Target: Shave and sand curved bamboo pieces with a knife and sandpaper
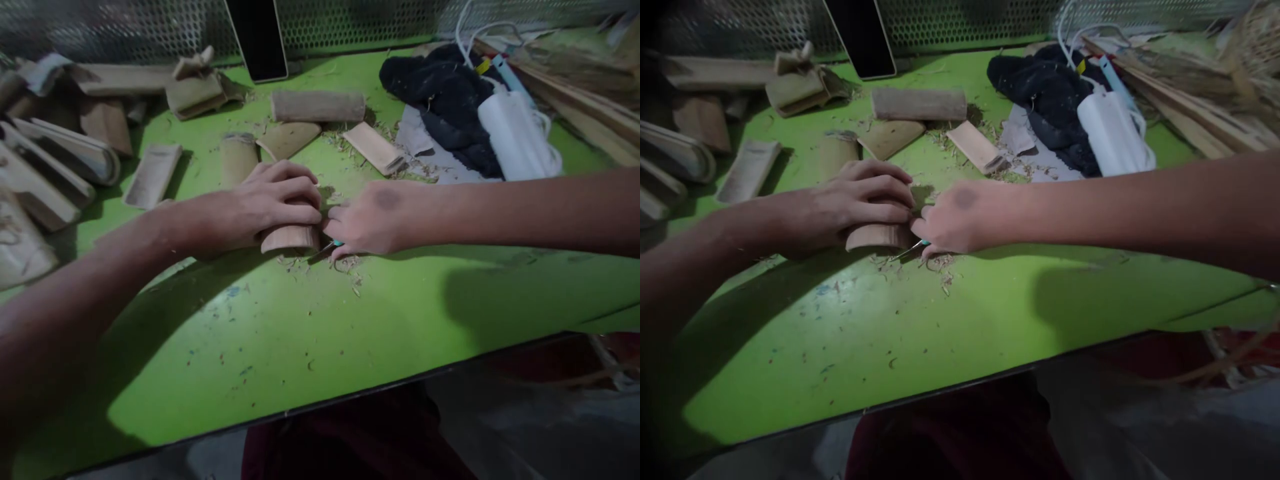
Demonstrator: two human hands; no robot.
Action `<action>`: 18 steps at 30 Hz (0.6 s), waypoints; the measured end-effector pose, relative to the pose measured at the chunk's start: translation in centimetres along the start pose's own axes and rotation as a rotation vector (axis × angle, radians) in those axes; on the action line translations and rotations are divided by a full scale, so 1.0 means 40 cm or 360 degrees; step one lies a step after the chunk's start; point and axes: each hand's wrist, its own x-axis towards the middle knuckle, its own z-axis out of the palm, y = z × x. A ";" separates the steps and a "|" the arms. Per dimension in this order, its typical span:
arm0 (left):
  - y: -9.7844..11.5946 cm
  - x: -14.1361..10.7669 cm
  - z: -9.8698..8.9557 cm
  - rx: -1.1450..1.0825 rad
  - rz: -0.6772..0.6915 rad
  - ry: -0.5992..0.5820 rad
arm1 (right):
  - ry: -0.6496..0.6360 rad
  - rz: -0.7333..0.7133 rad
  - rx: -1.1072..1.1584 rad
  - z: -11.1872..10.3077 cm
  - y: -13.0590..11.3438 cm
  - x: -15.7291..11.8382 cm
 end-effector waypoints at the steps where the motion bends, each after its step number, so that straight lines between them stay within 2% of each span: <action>1: -0.003 0.000 -0.002 -0.0003 0.0004 0.0015 | -0.0052 -0.0083 -0.0126 0.000 0.004 -0.004; 3: -0.003 0.002 -0.003 -0.0018 -0.0005 0.0063 | -0.0099 -0.0190 -0.0309 -0.005 0.014 -0.020; 6: 0.009 0.004 -0.008 -0.0053 -0.0070 0.0111 | -0.0083 -0.0139 -0.0351 -0.024 0.032 -0.064; 9: 0.025 0.000 -0.031 -0.0129 -0.0187 0.0121 | 0.0059 0.0113 -0.0206 -0.046 0.053 -0.114; 13: 0.033 -0.016 -0.083 -0.0201 -0.0412 0.0082 | 0.0381 0.0484 0.0095 -0.069 0.067 -0.148; 18: 0.042 -0.010 -0.130 0.0054 -0.0622 0.0075 | 0.0557 0.0784 0.0624 -0.087 0.023 -0.140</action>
